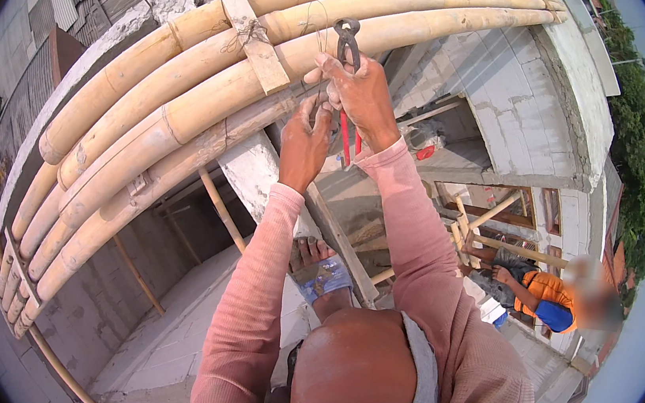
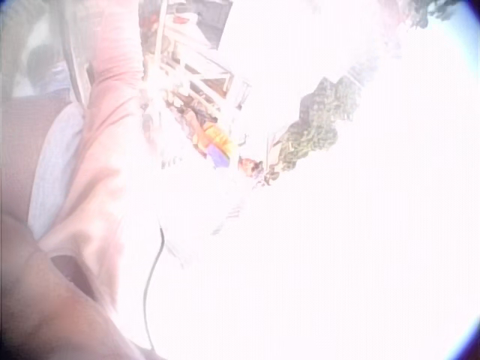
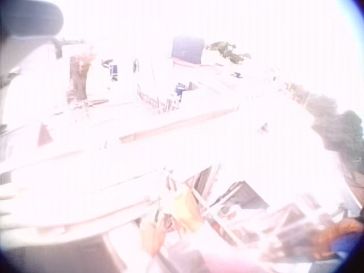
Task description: The person secures bamboo poles to a concrete beam by wrapping wire around them, tightening the wire with pliers, and twisting the ends by hand.
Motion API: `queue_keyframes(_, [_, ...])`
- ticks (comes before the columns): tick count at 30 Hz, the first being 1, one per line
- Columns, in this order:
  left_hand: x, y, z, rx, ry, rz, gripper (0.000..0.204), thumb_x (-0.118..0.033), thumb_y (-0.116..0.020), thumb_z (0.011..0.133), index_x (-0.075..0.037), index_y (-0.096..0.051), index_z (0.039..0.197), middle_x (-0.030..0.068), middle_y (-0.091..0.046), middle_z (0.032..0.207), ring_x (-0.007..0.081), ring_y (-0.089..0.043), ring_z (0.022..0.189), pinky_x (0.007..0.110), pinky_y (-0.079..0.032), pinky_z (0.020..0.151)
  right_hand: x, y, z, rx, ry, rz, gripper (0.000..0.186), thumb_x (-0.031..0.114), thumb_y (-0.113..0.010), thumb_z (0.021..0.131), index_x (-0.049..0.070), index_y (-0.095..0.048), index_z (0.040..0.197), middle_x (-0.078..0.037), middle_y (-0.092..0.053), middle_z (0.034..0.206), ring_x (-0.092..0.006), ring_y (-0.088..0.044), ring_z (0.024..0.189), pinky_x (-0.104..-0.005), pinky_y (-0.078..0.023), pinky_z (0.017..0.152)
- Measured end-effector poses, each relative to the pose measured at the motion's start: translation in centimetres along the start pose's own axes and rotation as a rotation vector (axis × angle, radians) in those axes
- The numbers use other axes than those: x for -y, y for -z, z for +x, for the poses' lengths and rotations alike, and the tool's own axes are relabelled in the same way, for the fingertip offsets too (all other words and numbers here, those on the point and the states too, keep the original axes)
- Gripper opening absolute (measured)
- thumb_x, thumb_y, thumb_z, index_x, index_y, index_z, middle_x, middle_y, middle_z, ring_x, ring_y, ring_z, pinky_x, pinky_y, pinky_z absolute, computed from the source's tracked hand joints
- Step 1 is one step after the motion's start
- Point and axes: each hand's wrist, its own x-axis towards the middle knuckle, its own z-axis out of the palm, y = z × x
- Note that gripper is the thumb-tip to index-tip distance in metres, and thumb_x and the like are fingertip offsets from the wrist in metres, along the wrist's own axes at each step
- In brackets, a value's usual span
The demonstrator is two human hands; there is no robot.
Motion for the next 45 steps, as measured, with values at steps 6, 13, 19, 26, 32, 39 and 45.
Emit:
queue_keyframes(6, [1.9,2.5,-0.9,-0.232,-0.223,0.518,0.041,-0.036,-0.059,0.102,-0.002,-0.07,0.122,0.0289,-0.061,0.114,0.0432,-0.061,0.101,0.051,-0.048,0.09,-5.5,4.1,-3.3,-0.272,-0.109,0.31,0.029,0.014,-0.066,0.098,-0.002,-0.059,0.121,-0.011,-0.064,0.098,-0.0106,-0.057,0.068,-0.0277,-0.048,0.059])
queue_keyframes(13, [2.5,1.2,0.8,0.1,-0.284,0.251,0.036,-0.027,-0.059,0.101,-0.002,-0.068,0.125,0.0208,-0.056,0.143,0.0417,-0.055,0.13,0.042,-0.041,0.112,-13.0,6.0,-11.3,-0.205,-0.61,0.522,0.033,0.01,-0.064,0.098,0.004,-0.055,0.129,-0.005,-0.06,0.098,-0.018,-0.063,0.086,-0.0415,-0.062,0.087])
queue_keyframes(19, [4.3,-0.2,2.4,0.246,-0.336,0.238,0.033,-0.013,-0.054,0.098,-0.009,-0.066,0.129,0.0202,-0.062,0.136,0.0401,-0.057,0.127,0.042,-0.041,0.112,-9.1,6.7,-12.1,-0.003,-0.646,0.634,0.033,0.018,-0.059,0.104,0.013,-0.054,0.136,-0.002,-0.061,0.1,-0.0264,-0.068,0.092,-0.0544,-0.061,0.089])
queue_keyframes(26, [5.2,-0.6,3.9,0.009,0.086,0.088,0.046,-0.024,-0.057,0.102,-0.002,-0.053,0.141,0.023,-0.062,0.134,0.0318,-0.061,0.123,0.038,-0.044,0.109,-9.0,9.3,-11.6,0.11,-0.667,0.677,0.055,0.03,-0.055,0.107,0.02,-0.03,0.155,-0.008,-0.066,0.107,-0.0408,-0.064,0.121,-0.0619,-0.056,0.094])
queue_keyframes(32, [6.4,-3.7,7.5,0.145,0.583,-1.016,0.072,-0.032,-0.066,0.1,-0.009,-0.03,0.158,0.0192,-0.012,0.168,0.0371,-0.03,0.15,0.053,-0.033,0.12,-8.5,8.9,-11.8,0.23,-0.704,0.743,0.072,0.033,-0.055,0.107,0.021,-0.013,0.164,-0.01,-0.064,0.11,-0.0413,-0.061,0.126,-0.0631,-0.054,0.097])
queue_keyframes(39, [6.4,-7.1,11.4,0.076,0.505,-1.181,0.043,-0.014,-0.062,0.097,-0.004,-0.047,0.136,0.0202,-0.026,0.165,0.0352,-0.03,0.152,0.055,-0.032,0.12,-11.0,10.2,-11.7,0.333,-0.6,0.89,0.08,0.025,-0.061,0.102,0.022,-0.012,0.165,-0.005,-0.062,0.108,-0.0329,-0.066,0.109,-0.0584,-0.059,0.089])
queue_keyframes(45, [6.1,-5.7,10.1,0.22,0.482,-1.291,0.036,-0.008,-0.061,0.098,-0.001,-0.054,0.132,0.0158,-0.059,0.142,0.0298,-0.053,0.137,0.047,-0.043,0.116,-9.9,10.6,-10.9,0.334,-0.66,0.847,0.078,0.024,-0.058,0.103,0.021,-0.01,0.165,-0.008,-0.06,0.11,-0.0341,-0.065,0.111,-0.0618,-0.058,0.092])
